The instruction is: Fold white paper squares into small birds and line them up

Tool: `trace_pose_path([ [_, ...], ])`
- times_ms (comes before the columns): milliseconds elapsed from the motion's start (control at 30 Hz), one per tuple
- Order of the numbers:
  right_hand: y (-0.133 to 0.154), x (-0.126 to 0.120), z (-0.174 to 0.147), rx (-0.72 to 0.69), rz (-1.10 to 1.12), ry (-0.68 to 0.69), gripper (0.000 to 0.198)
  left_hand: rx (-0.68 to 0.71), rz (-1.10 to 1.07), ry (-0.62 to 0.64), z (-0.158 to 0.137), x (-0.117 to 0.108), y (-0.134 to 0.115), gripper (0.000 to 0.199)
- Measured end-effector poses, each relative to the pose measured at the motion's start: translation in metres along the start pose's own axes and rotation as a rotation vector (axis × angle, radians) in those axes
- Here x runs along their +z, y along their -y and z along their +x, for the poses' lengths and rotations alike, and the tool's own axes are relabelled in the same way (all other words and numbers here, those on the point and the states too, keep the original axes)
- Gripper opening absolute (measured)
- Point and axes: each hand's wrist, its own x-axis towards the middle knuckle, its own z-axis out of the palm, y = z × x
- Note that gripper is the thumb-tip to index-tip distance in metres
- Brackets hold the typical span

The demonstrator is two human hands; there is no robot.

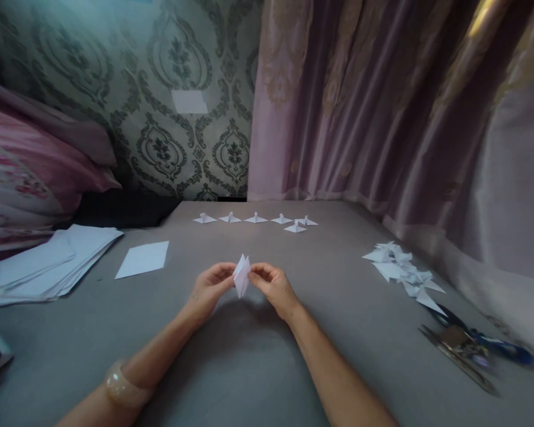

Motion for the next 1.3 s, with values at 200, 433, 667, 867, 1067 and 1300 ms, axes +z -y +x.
trace_pose_path([
  [200, 0.004, 0.008, -0.003, -0.053, -0.061, -0.043, 0.023, -0.015, 0.029, 0.025, 0.0, -0.001, 0.001, 0.026],
  [433, 0.003, 0.011, -0.004, -0.098, -0.173, -0.084, 0.017, -0.025, -0.025, 0.097, 0.002, -0.003, 0.006, 0.035],
  [667, 0.0, 0.014, -0.007, -0.123, -0.235, -0.137, 0.014, -0.009, 0.034, 0.107, 0.0, -0.003, 0.006, 0.035],
  [867, 0.0, 0.019, -0.008, -0.202, -0.33, -0.174, 0.01, 0.028, 0.065, 0.078, -0.001, -0.001, 0.007, 0.028],
  [1067, 0.004, 0.023, -0.012, -0.251, -0.347, -0.103, 0.017, 0.068, 0.051, 0.044, 0.002, -0.002, 0.008, 0.025],
  [1300, 0.0, 0.026, -0.012, -0.222, -0.336, -0.147, 0.023, 0.073, 0.061, 0.033, 0.002, -0.001, 0.006, 0.021],
])
